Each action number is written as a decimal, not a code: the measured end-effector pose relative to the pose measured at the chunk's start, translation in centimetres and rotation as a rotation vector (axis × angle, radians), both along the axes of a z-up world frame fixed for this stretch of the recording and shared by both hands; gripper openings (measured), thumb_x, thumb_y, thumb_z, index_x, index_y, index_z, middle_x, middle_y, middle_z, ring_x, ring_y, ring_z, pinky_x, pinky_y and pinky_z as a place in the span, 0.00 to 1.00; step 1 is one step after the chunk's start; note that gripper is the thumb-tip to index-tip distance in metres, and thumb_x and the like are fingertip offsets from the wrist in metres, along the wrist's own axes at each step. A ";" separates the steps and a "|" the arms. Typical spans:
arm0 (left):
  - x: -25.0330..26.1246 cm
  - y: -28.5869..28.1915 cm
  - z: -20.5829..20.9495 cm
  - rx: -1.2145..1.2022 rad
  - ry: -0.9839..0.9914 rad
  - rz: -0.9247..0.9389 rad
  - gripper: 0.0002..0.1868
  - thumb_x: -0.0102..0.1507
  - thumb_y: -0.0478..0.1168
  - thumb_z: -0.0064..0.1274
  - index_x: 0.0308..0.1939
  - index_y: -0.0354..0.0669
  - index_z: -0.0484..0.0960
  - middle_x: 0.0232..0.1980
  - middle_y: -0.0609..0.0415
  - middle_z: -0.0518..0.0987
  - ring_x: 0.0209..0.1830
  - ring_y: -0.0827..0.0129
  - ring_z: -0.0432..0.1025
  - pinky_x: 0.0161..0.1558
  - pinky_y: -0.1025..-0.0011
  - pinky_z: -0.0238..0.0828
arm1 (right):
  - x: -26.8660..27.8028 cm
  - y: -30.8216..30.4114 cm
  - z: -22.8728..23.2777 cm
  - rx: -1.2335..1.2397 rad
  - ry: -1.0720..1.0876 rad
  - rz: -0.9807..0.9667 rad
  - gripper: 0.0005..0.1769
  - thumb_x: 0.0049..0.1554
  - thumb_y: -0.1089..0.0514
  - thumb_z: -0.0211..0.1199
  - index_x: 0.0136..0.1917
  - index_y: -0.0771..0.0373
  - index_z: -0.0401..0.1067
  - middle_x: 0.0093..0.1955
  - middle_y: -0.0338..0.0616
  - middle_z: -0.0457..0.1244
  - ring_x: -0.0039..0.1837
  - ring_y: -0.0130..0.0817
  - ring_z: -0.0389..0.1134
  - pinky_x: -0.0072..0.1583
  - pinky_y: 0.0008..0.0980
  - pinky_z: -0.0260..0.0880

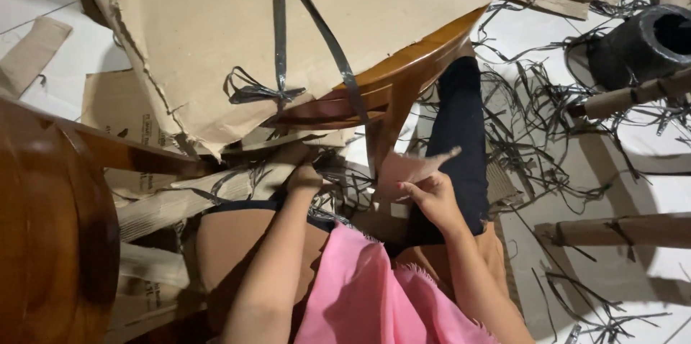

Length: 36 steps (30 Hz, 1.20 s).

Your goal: Wrapping a wooden chair leg with cardboard and securing it with plastic straps for protection.

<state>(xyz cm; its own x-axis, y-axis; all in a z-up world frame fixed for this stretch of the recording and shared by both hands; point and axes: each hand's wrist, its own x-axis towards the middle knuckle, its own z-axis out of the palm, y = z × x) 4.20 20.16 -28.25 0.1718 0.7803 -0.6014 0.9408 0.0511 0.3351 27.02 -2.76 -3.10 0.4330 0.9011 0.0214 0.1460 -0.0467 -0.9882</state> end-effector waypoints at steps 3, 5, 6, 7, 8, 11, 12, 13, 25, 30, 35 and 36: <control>0.4 -4.2 13.0 0.004 -0.124 -0.044 0.23 0.66 0.46 0.50 0.61 0.37 0.79 0.60 0.39 0.80 0.66 0.49 0.72 0.65 0.49 0.70 | -0.3 0.5 2.1 0.012 -0.026 0.036 0.05 0.47 0.68 0.75 0.33 0.68 0.79 0.28 0.43 0.69 0.38 0.23 0.62 0.42 0.31 0.68; 0.9 -6.1 18.7 0.007 -0.239 -0.006 0.24 0.64 0.47 0.50 0.60 0.38 0.81 0.57 0.41 0.82 0.63 0.49 0.74 0.62 0.49 0.72 | -0.3 1.5 1.5 0.003 -0.053 0.027 0.06 0.47 0.66 0.76 0.34 0.68 0.80 0.28 0.44 0.69 0.38 0.24 0.63 0.43 0.33 0.68; 1.2 -7.1 21.6 0.011 -0.357 0.032 0.24 0.63 0.49 0.51 0.58 0.40 0.82 0.54 0.43 0.83 0.60 0.48 0.76 0.60 0.50 0.74 | -0.4 1.9 1.1 -0.007 -0.083 0.019 0.06 0.47 0.65 0.77 0.34 0.67 0.80 0.28 0.44 0.69 0.37 0.25 0.63 0.44 0.34 0.68; 0.6 -7.5 22.6 0.002 -0.351 0.028 0.24 0.63 0.49 0.51 0.58 0.40 0.82 0.54 0.43 0.83 0.60 0.48 0.76 0.60 0.50 0.74 | 0.1 2.6 -0.4 -0.015 -0.077 0.013 0.06 0.47 0.65 0.77 0.34 0.67 0.80 0.28 0.44 0.69 0.37 0.25 0.63 0.44 0.34 0.68; 0.0 -7.9 23.7 0.064 -0.446 0.065 0.22 0.61 0.45 0.56 0.53 0.33 0.83 0.49 0.36 0.83 0.57 0.45 0.77 0.56 0.51 0.74 | 0.5 3.3 -2.0 -0.036 -0.028 -0.015 0.08 0.48 0.65 0.77 0.40 0.68 0.79 0.33 0.46 0.69 0.41 0.29 0.67 0.47 0.34 0.71; -1.6 -8.4 25.2 0.139 -0.611 0.149 0.19 0.58 0.41 0.62 0.45 0.27 0.84 0.42 0.32 0.84 0.50 0.47 0.78 0.50 0.53 0.74 | 0.9 4.8 -3.4 -0.055 0.036 -0.068 0.14 0.49 0.66 0.77 0.48 0.70 0.77 0.40 0.50 0.69 0.46 0.34 0.70 0.52 0.36 0.73; -2.1 -8.4 25.5 0.154 -0.680 0.196 0.17 0.57 0.42 0.63 0.42 0.28 0.85 0.39 0.35 0.84 0.47 0.53 0.78 0.47 0.55 0.74 | 0.9 5.2 -3.3 -0.051 0.052 -0.091 0.17 0.48 0.67 0.77 0.50 0.71 0.77 0.41 0.52 0.69 0.48 0.35 0.71 0.55 0.37 0.74; -1.8 -8.9 27.7 0.151 -0.680 0.195 0.17 0.57 0.42 0.63 0.42 0.28 0.85 0.39 0.35 0.84 0.47 0.53 0.78 0.47 0.55 0.74 | 0.8 5.3 -3.6 -0.054 0.051 -0.093 0.17 0.48 0.67 0.77 0.50 0.71 0.77 0.41 0.52 0.69 0.48 0.35 0.71 0.55 0.37 0.74; -2.5 -8.7 26.4 -0.033 -1.033 0.237 0.25 0.66 0.46 0.47 0.13 0.50 0.66 0.14 0.64 0.61 0.17 0.75 0.56 0.25 0.82 0.54 | -2.2 5.4 -2.0 -0.019 -0.274 -0.206 0.42 0.47 0.56 0.80 0.68 0.67 0.62 0.60 0.65 0.65 0.65 0.65 0.67 0.66 0.61 0.65; -3.0 -9.1 29.6 -0.116 -1.280 0.274 0.31 0.74 0.51 0.36 0.16 0.45 0.65 0.15 0.63 0.59 0.14 0.82 0.55 0.21 0.86 0.52 | -3.4 2.7 -2.8 0.181 -0.574 -0.530 0.29 0.50 0.51 0.83 0.49 0.54 0.61 0.45 0.36 0.60 0.50 0.37 0.66 0.57 0.31 0.66; -3.8 -8.8 25.7 -0.025 -1.147 0.251 0.35 0.74 0.60 0.36 0.16 0.46 0.68 0.15 0.63 0.62 0.16 0.77 0.58 0.24 0.82 0.57 | -9.6 3.4 1.0 0.201 -0.444 -0.293 0.15 0.50 0.57 0.79 0.46 0.53 0.73 0.34 0.39 0.70 0.35 0.42 0.72 0.41 0.34 0.68; -4.0 -8.5 23.2 -0.005 -1.079 0.267 0.35 0.73 0.62 0.37 0.15 0.48 0.68 0.14 0.63 0.62 0.16 0.77 0.57 0.25 0.81 0.56 | -11.1 4.0 1.8 0.199 -0.355 -0.191 0.17 0.47 0.58 0.80 0.48 0.52 0.77 0.32 0.38 0.72 0.33 0.35 0.73 0.40 0.30 0.70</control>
